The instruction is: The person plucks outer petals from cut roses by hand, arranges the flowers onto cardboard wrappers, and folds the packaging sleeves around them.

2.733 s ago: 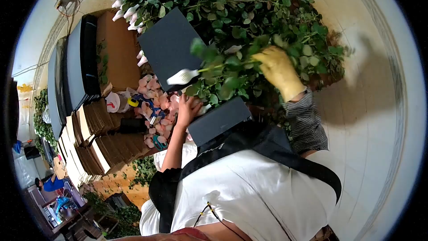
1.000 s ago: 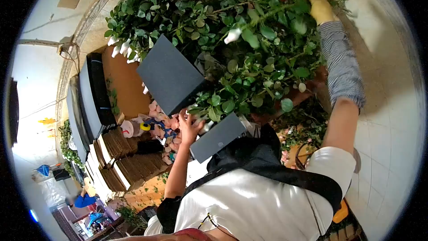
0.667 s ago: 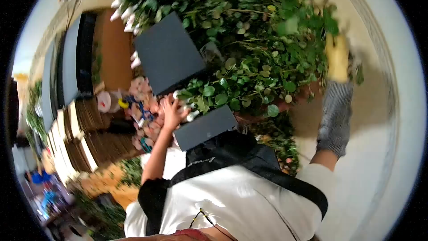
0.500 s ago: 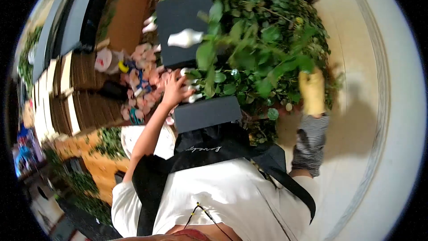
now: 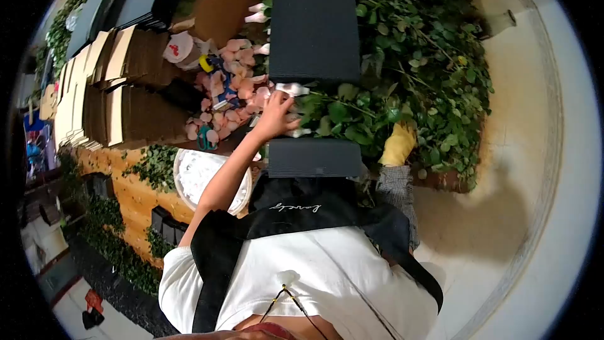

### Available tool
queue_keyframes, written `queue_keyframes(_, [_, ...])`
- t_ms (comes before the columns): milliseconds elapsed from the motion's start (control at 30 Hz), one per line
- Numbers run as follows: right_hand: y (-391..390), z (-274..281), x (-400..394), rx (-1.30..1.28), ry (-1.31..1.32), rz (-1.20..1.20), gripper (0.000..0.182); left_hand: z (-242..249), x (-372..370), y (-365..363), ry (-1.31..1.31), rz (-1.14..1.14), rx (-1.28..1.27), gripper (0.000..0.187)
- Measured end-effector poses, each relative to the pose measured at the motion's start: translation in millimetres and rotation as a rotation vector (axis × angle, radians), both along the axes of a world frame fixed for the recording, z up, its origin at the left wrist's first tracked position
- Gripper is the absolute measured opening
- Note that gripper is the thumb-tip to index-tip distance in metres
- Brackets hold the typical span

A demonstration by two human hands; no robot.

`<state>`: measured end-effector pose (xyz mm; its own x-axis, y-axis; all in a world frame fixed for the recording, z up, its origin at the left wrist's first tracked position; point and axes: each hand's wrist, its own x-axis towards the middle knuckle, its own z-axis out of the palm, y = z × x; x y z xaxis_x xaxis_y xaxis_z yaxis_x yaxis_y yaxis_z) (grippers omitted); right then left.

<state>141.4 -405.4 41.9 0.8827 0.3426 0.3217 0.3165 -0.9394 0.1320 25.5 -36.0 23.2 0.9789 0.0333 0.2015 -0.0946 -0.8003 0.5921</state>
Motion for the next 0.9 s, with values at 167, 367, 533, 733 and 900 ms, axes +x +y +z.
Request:
queue_keyframes(167, [-17,-4,6,0.049,0.214,-0.096,0.026,-7,3,1,0.012,-0.035,-0.002,0.068])
queue_keyframes(367, [-24,0,15,0.110,0.347,0.015,0.038,-3,10,0,0.213,-0.088,0.092,0.053])
queue_keyframes(533, [-9,83,22,0.012,0.674,-0.017,0.049,-18,17,-4,0.223,-0.070,0.169,0.055])
queue_keyframes(733, [171,188,-21,0.550,0.920,0.824,0.056,-14,8,1,0.116,-0.071,0.075,0.054])
queue_keyframes(900, [212,102,-22,0.378,0.872,1.205,0.059,2,-44,19,-0.056,0.213,-0.326,0.044])
